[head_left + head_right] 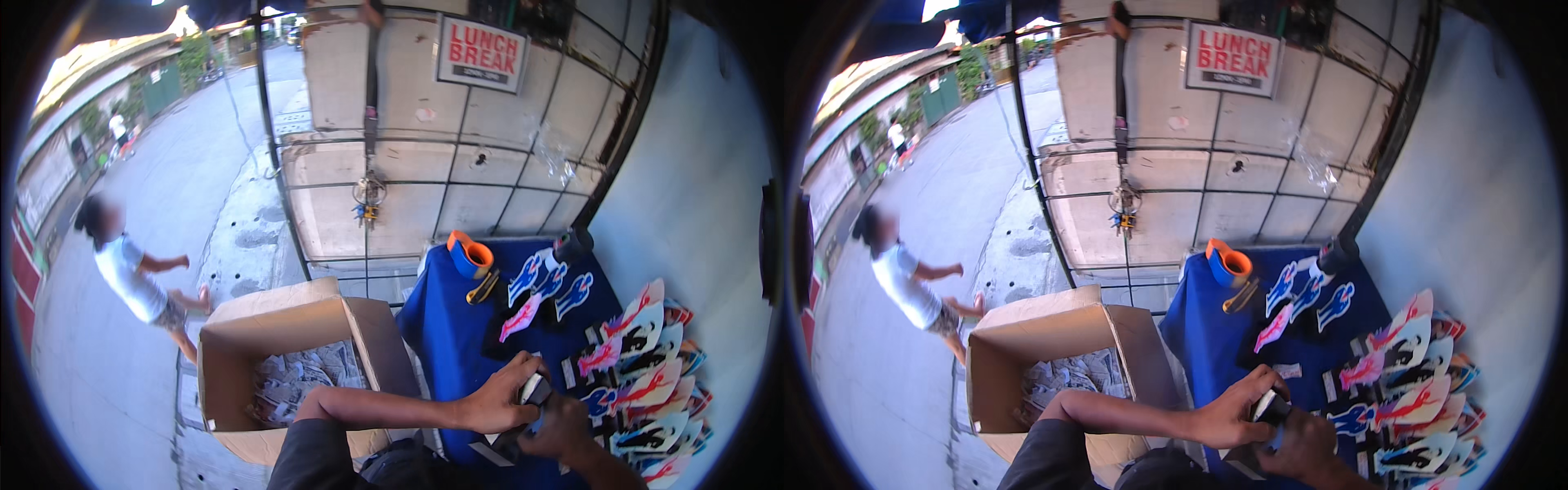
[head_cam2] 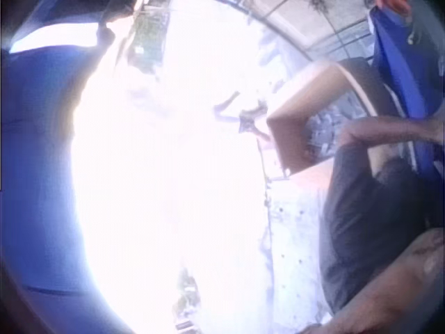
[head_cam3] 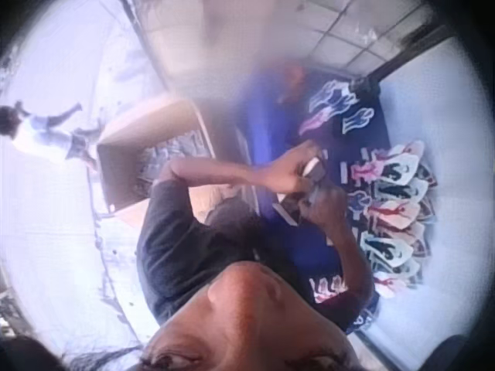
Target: The person assembles small paper cutouts by attaching printed labels to their bases using a handheld stapler. They handle multiple cutouts one at a time, place labels on the bases, staple them, and set the finished items on a blue table.
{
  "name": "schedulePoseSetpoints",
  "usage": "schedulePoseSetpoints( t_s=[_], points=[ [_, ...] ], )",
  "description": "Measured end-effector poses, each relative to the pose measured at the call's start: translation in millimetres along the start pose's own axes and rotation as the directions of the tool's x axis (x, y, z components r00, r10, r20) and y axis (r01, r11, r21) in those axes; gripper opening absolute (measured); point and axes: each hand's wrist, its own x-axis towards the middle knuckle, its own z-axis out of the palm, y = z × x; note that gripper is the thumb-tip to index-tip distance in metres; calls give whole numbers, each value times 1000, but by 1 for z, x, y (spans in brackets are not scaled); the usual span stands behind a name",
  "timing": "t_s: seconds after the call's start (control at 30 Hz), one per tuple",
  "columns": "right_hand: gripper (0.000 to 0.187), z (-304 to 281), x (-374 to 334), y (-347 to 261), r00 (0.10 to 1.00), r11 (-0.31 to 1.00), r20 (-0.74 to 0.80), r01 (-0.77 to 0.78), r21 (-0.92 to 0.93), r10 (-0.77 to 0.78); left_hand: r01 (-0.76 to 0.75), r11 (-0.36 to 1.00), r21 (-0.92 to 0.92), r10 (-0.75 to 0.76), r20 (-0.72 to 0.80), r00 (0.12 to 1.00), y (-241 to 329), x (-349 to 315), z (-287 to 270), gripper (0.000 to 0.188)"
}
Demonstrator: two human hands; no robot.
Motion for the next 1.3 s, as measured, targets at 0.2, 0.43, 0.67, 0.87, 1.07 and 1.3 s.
schedulePoseSetpoints(
  t_s=[0.2,0.43,0.67,0.87,1.07,1.3],
  points=[
    [50,-19,14,-8,988,970,99,90,224,-115,-55,998,27,57,-100,993,19,-14,-9,48],
    [31,-26,12,-13,957,987,-244,157,-27,-159,-225,972,71,235,-241,942,37,-27,7,51],
    [27,-40,1,-31,965,994,-244,86,-71,-101,-225,971,74,232,-102,967,48,-15,-1,48],
    [26,-67,10,-28,873,902,-325,241,-359,-363,-486,860,155,508,-358,784,55,-19,28,44],
    [26,-50,-2,-14,939,986,-308,122,-114,-151,-406,910,87,414,-115,903,56,-4,11,46],
    [30,-57,34,-8,929,996,-364,82,32,-64,166,951,-259,-217,-182,959,67,61,-16,40]
  ],
)
